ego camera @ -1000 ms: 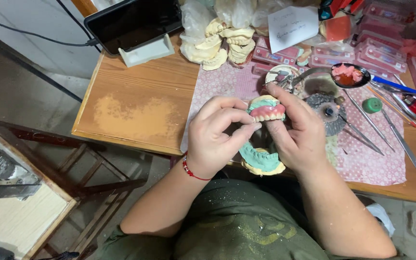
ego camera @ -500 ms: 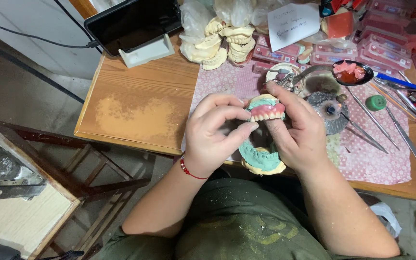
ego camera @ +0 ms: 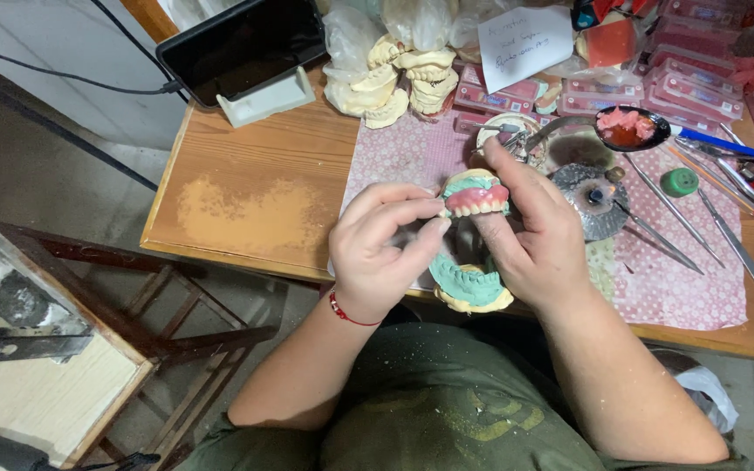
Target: The person uses a rotary tool to grind a small pink object, then switches to a dental model to apply pink material with a metal spatula. They continue to shape the material on the model and fit the upper and lower parts together.
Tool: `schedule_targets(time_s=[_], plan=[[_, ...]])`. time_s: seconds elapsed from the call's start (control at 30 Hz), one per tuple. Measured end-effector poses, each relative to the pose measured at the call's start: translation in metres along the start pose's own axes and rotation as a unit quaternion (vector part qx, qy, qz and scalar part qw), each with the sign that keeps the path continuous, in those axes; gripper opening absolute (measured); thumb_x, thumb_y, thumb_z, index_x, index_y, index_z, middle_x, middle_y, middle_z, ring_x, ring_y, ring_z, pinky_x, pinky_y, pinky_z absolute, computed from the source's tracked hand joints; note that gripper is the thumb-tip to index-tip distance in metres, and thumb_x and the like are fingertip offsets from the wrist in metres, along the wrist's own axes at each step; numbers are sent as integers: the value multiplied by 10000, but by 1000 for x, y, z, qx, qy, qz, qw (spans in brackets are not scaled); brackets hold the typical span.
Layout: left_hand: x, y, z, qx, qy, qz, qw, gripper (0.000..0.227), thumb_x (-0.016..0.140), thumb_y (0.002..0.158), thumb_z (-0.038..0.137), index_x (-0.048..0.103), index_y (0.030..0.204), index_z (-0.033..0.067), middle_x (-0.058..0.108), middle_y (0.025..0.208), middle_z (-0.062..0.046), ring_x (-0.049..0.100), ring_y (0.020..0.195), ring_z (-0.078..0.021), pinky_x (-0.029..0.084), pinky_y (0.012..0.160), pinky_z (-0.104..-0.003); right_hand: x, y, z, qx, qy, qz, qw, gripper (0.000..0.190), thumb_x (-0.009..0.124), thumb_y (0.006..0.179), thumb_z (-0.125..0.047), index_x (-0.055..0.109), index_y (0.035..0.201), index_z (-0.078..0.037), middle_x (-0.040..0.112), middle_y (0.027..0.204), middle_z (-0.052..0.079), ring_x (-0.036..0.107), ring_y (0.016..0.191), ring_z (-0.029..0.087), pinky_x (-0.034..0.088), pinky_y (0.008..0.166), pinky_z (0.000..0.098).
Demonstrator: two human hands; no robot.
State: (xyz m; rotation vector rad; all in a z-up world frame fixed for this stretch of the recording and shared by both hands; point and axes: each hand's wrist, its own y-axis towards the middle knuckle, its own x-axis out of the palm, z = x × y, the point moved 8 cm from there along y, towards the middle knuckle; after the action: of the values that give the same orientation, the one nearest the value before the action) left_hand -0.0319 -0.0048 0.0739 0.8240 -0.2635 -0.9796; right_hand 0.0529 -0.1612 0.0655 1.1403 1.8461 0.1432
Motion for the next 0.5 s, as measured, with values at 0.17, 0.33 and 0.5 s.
schedule_targets(time_s=[0.17, 0.33, 0.5], plan=[[-6, -6, -10, -38, -69, 10, 997, 123, 777, 917, 76, 730, 1029, 59, 709, 1060, -130, 732, 992, -243, 602, 888, -319, -13, -1, -13, -55, 24, 5, 998, 677, 674, 1011, -234, 387, 1560, 38, 522, 1537, 236, 553, 1395, 363, 428, 1207, 449], [-22, -4, 17, -2, -75, 24, 997, 122, 774, 913, 72, 709, 1012, 45, 699, 1041, -117, 709, 980, -272, 609, 920, -388, -57, -26, -59, -151, -34, 127, 980, 543, 640, 984, -146, 520, 1422, 151, 572, 1345, 349, 562, 1259, 461, 473, 1119, 535], [-26, -21, 102, 187, 38, -98, 977, 155, 706, 1004, 247, 750, 1093, 127, 701, 1163, -44, 702, 1062, -290, 551, 1123, -494, -32, -43, -78, 66, 216, -168, 960, 514, 733, 812, -335, 719, 1249, -64, 726, 1017, 39, 709, 912, 153, 525, 911, 303]])
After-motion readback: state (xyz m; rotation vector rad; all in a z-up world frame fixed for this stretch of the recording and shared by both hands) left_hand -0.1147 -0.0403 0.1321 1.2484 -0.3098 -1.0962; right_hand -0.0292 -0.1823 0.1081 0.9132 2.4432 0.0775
